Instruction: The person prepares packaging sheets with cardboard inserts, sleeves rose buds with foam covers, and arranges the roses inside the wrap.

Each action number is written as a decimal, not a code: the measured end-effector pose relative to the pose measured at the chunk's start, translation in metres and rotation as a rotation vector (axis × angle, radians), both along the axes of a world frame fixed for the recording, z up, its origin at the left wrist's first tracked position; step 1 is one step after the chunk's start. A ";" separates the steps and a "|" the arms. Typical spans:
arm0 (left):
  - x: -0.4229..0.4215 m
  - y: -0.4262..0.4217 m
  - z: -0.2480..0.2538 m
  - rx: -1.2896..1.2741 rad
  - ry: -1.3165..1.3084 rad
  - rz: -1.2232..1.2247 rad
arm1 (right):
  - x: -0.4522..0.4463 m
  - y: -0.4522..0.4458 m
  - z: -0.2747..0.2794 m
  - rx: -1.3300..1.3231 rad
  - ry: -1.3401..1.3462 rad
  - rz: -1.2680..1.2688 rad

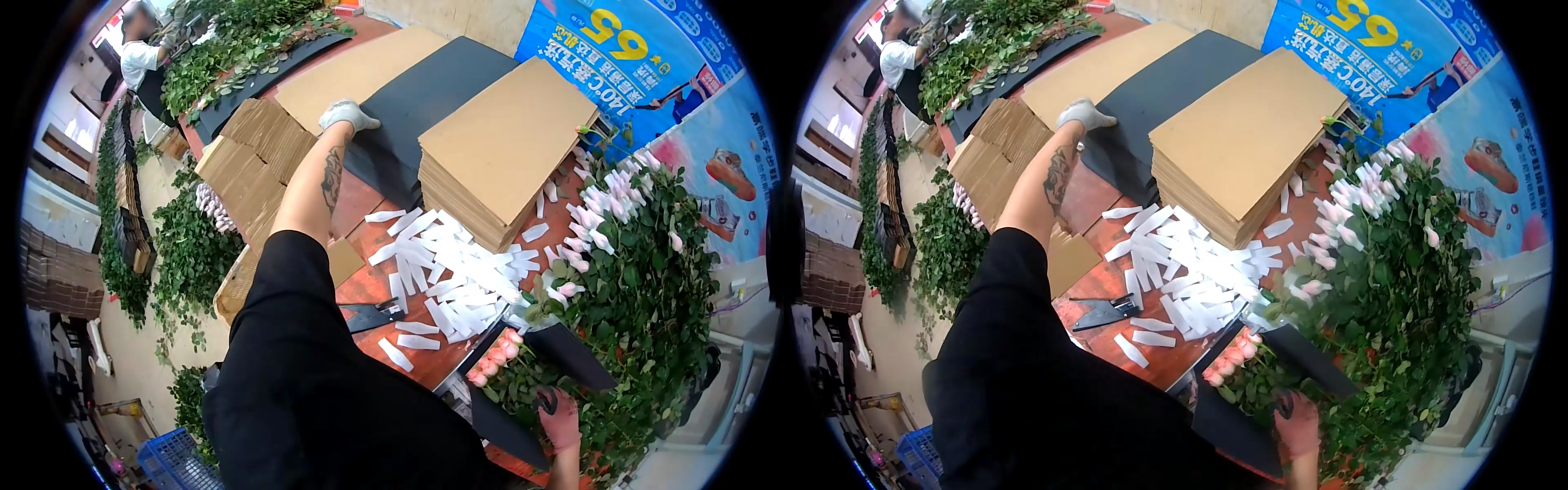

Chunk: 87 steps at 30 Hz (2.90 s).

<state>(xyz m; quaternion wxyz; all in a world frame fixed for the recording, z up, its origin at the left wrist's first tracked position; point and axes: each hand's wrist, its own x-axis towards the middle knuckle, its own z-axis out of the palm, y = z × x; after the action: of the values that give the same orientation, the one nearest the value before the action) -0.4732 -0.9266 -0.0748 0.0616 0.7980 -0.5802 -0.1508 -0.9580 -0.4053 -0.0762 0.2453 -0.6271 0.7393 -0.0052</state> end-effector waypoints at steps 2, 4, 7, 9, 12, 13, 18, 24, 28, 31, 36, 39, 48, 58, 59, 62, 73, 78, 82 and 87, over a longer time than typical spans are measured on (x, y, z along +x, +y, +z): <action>0.007 -0.005 0.003 -0.114 0.057 -0.049 | -0.001 0.000 -0.001 -0.018 0.029 -0.007; 0.031 -0.043 -0.017 -0.143 0.697 -0.194 | -0.010 0.009 -0.006 -0.017 0.107 -0.039; 0.063 -0.053 -0.004 -0.550 0.062 -1.143 | -0.030 0.018 -0.014 -0.076 0.205 0.168; 0.068 -0.063 0.007 -0.292 -0.419 -1.240 | -0.019 0.013 -0.001 -0.156 0.137 0.003; 0.022 -0.038 0.051 -0.526 -0.307 -0.689 | -0.007 0.003 0.041 -0.094 0.183 0.160; 0.003 -0.013 0.077 -0.701 -0.319 -0.691 | -0.001 0.000 0.054 -0.102 0.072 0.022; -0.075 0.113 0.207 -1.334 -0.178 -0.849 | -0.021 0.004 0.064 -0.286 -0.446 -0.148; -0.190 0.271 0.181 -0.807 1.313 -1.128 | 0.019 -0.021 0.100 -0.551 -1.323 -0.225; -0.227 0.374 0.107 0.039 1.431 -0.823 | -0.024 0.035 0.080 -0.640 -1.295 -0.538; -0.230 0.383 0.065 0.449 1.397 -0.718 | -0.083 0.082 0.025 -0.544 -0.451 -0.691; -0.217 0.382 0.023 0.650 1.168 -0.680 | -0.070 0.039 0.000 -0.267 -0.482 -0.739; -0.204 0.378 -0.039 0.576 1.137 -0.755 | -0.059 0.024 -0.023 -0.194 -0.574 -0.667; -0.214 0.368 -0.057 0.818 0.822 -0.502 | -0.019 -0.005 0.012 0.141 0.349 -0.056; -0.193 0.347 -0.136 -0.058 0.340 -2.019 | 0.028 -0.057 -0.094 -0.475 -0.018 0.961; -0.188 0.348 -0.085 0.457 0.332 -1.475 | 0.037 -0.059 -0.097 -0.332 0.050 0.912; -0.188 0.362 -0.034 0.587 0.225 -0.859 | 0.050 -0.071 -0.076 -0.053 0.068 0.886; -0.007 0.273 -0.065 -0.188 -0.487 -0.411 | 0.035 -0.065 -0.098 -0.092 -0.044 0.891; -0.012 0.265 -0.056 -0.331 -0.255 -0.488 | 0.033 -0.059 -0.107 -0.219 -0.201 0.723; -0.066 0.298 0.044 -0.368 0.460 -0.620 | 0.027 -0.055 -0.116 -0.273 -0.480 0.465; -0.190 0.353 0.052 -0.434 1.036 -1.111 | 0.006 -0.058 -0.139 -0.188 -0.900 0.302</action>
<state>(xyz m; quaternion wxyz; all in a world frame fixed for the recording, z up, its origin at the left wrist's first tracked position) -0.6628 -0.5739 -0.0230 0.3943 0.1897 -0.8076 -0.3954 -0.9521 -0.4634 -0.2151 0.4810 -0.6824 0.4569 -0.3069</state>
